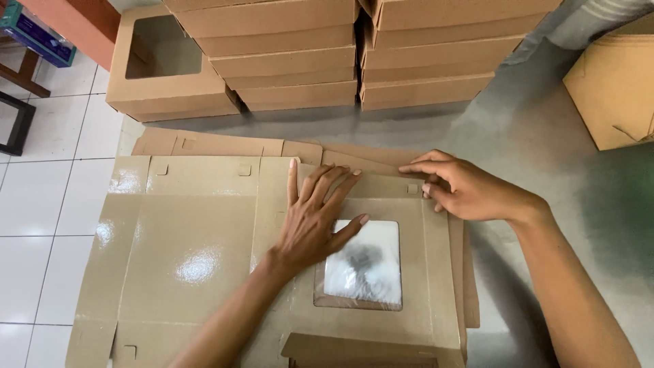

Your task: The person folds flat cardboard pieces into box shapes on a metal table. They align flaps, press creases, and stack the assembled boxes. The workspace contains stacks of finished boxes and additional flat pieces.

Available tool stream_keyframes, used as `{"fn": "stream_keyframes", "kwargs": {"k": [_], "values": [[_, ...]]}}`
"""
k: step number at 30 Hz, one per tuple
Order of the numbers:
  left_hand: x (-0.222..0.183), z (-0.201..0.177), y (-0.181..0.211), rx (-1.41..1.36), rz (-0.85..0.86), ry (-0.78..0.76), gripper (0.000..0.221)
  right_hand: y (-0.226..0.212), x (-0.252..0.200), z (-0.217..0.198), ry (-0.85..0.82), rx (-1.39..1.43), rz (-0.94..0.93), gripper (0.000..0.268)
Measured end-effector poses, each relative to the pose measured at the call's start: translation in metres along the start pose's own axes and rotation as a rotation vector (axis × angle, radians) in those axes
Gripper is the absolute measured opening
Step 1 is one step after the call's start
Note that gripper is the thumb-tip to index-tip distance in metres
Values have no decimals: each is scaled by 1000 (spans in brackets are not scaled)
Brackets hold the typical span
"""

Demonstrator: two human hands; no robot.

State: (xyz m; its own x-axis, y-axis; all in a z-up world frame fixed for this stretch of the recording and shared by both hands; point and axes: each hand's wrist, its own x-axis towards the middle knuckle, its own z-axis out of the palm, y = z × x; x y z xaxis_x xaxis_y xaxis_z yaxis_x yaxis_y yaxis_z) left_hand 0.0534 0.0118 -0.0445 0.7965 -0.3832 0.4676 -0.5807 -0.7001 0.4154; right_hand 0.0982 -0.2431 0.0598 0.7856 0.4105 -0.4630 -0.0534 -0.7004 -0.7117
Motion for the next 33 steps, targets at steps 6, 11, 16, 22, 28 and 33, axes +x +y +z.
{"fn": "stream_keyframes", "kwargs": {"k": [6,11,16,22,28,33], "values": [[-5,1,0,39,91,132,47,0,3,-7,-48,142,2,49],[2,-6,9,-25,202,245,20,34,18,-7,-48,186,-68,47],[7,-22,16,-11,245,197,22,42,25,0,-20,-58,-53,56],[-7,-16,25,96,204,107,23,48,23,8,27,-53,-86,59],[-24,-6,41,200,95,-119,34,45,18,9,58,-110,-129,60],[-21,-15,54,386,113,-201,61,43,16,3,98,-152,-49,58]]}}
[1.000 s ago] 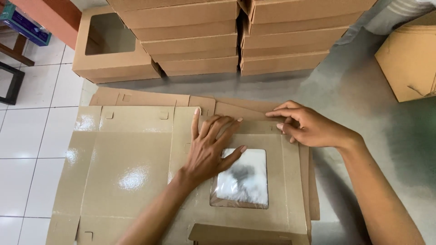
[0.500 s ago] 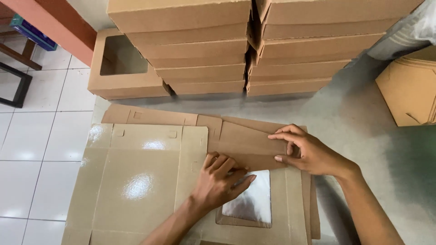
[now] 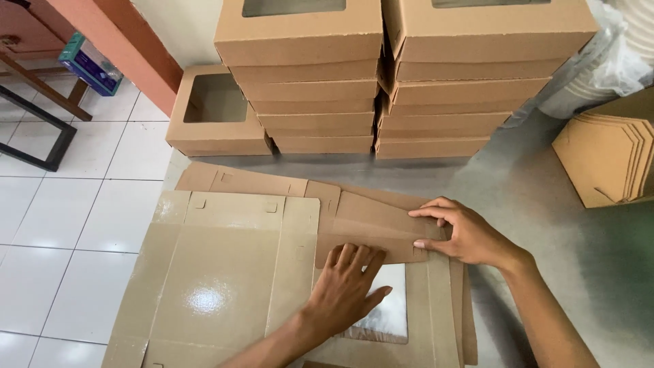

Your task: The person folds flat cardboard pieces into box shapes on a metal table. They align flaps, press creases, and stack the assembled boxes. The workspace contains stacks of finished boxes and additional flat pieces.

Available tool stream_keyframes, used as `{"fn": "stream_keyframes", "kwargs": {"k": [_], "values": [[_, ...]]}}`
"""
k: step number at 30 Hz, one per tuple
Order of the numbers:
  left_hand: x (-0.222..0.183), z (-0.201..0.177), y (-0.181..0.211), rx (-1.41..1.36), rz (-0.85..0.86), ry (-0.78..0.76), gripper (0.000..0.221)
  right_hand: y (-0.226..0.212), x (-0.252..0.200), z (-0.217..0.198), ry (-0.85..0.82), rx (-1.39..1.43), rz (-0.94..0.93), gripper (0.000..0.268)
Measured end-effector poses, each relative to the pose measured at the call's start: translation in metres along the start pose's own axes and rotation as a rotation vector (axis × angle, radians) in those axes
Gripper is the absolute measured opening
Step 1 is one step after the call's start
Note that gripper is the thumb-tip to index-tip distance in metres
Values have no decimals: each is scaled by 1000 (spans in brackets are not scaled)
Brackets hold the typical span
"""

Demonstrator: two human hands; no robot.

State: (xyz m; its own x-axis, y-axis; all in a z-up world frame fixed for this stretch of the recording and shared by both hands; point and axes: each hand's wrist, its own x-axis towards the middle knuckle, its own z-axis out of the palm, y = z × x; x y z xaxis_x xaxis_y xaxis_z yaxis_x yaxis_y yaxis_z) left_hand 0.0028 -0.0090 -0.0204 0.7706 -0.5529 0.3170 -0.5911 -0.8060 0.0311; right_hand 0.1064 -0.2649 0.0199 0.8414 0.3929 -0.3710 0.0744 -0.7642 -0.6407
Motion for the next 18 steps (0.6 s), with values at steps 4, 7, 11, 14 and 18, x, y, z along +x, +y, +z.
{"fn": "stream_keyframes", "kwargs": {"k": [4,7,11,14,18], "values": [[-6,8,4,41,22,-14,63,33,7,-3,73,-130,-25,71],[-9,9,6,27,26,-37,63,32,4,-9,68,-185,68,88],[-8,3,8,110,42,-25,64,26,7,-9,51,-187,116,95],[-11,5,10,138,48,-24,67,26,8,-4,40,-221,106,101],[-11,4,12,205,52,-8,66,22,7,-4,43,-236,103,100]]}}
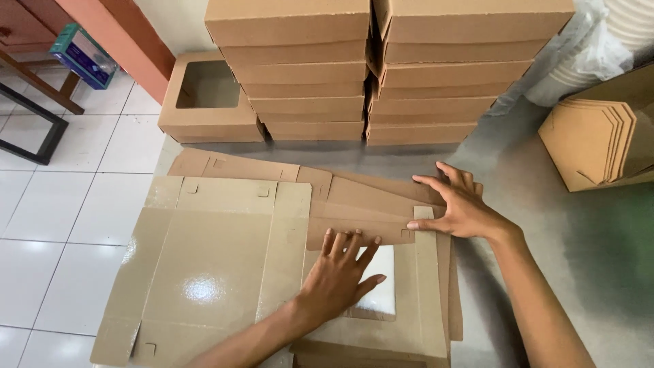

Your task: The person folds flat cardboard pieces into box shapes on a metal table. They align flaps, press creases, and stack the assembled boxes. The workspace contains stacks of finished boxes and additional flat pieces.

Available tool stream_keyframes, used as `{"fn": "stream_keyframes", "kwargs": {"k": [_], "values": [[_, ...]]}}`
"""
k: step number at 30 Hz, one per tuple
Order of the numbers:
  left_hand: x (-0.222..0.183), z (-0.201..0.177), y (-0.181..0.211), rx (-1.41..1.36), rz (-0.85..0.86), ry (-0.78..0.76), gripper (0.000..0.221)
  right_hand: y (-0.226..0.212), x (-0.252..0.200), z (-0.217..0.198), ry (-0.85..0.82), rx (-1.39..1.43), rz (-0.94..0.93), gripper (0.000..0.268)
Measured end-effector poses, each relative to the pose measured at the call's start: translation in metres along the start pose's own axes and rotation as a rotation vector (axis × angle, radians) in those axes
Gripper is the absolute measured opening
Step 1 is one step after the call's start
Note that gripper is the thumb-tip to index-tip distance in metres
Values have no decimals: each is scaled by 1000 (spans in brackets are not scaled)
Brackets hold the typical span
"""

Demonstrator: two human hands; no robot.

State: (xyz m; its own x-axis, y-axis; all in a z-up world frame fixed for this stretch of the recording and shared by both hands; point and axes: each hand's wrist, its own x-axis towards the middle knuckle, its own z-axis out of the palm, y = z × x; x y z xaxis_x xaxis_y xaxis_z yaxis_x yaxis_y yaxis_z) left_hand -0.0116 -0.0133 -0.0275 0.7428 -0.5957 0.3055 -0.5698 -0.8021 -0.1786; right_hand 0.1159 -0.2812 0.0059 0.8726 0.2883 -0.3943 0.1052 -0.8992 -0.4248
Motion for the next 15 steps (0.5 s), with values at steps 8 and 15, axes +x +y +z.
{"fn": "stream_keyframes", "kwargs": {"k": [8,15], "values": [[-8,7,14,9,-45,-73,79,-8,7,21,107,-52,85,124],[-5,4,14,24,-62,-54,83,-25,9,31,143,-157,153,132]]}}
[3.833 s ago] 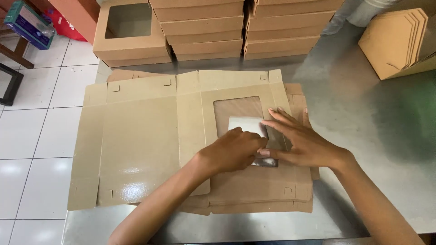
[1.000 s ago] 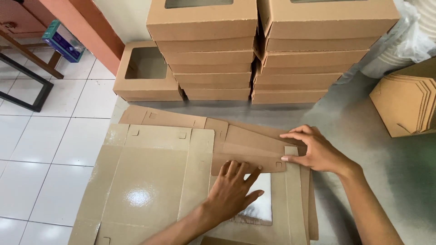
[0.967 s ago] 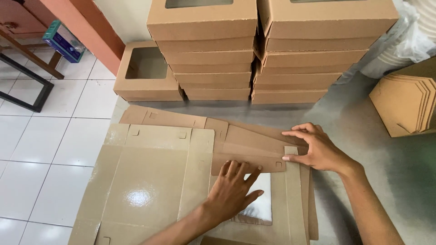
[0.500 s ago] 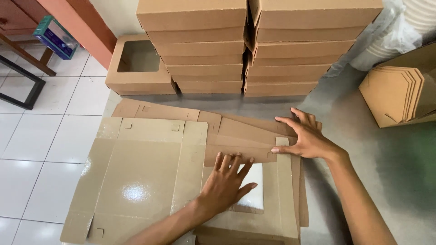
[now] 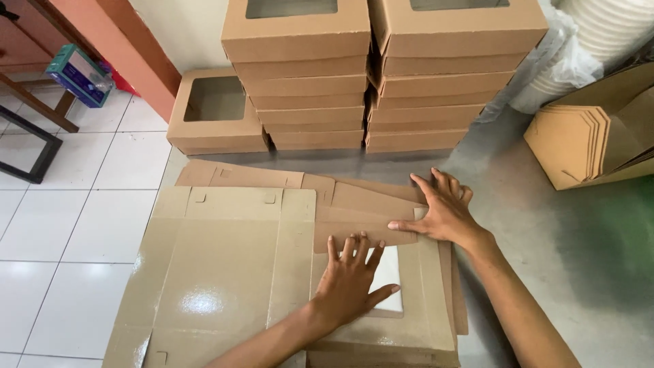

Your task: The person folds flat cardboard pieces into box shapes on a metal table. They align flaps, press creases, and stack the assembled boxes. The workspace contains stacks of finished boxes and additional flat pieces.

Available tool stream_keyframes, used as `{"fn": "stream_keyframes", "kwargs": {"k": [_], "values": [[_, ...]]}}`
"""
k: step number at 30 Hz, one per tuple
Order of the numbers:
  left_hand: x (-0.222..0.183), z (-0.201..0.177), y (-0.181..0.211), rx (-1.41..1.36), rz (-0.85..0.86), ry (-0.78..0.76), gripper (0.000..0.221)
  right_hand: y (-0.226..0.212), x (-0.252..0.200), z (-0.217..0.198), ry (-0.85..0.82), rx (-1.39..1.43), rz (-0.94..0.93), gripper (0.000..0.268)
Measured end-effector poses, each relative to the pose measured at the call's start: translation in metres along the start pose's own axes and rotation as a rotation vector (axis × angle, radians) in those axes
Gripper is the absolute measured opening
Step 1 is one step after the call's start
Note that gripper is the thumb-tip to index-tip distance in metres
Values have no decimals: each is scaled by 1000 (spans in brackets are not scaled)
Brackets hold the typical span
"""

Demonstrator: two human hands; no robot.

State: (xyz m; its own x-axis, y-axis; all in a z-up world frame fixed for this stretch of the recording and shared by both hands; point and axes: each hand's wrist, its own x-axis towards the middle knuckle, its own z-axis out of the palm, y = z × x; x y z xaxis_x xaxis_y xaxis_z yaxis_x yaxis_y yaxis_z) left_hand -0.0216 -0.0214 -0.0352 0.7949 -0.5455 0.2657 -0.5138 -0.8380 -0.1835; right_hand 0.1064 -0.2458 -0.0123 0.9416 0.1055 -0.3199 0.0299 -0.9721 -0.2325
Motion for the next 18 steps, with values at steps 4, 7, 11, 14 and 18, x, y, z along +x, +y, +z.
{"fn": "stream_keyframes", "kwargs": {"k": [4,7,11,14,18], "values": [[0,11,1,20,7,-44,84,-14,11,12,126,-41,-121,132],[-2,19,5,-41,10,-130,83,-37,12,18,74,-16,-113,128],[-4,15,5,-80,7,-159,82,-64,18,26,75,3,-175,125],[-2,14,1,-61,9,-108,80,-82,21,19,56,10,-183,125],[0,15,3,-101,5,-163,80,-95,23,22,47,-28,-117,131]]}}
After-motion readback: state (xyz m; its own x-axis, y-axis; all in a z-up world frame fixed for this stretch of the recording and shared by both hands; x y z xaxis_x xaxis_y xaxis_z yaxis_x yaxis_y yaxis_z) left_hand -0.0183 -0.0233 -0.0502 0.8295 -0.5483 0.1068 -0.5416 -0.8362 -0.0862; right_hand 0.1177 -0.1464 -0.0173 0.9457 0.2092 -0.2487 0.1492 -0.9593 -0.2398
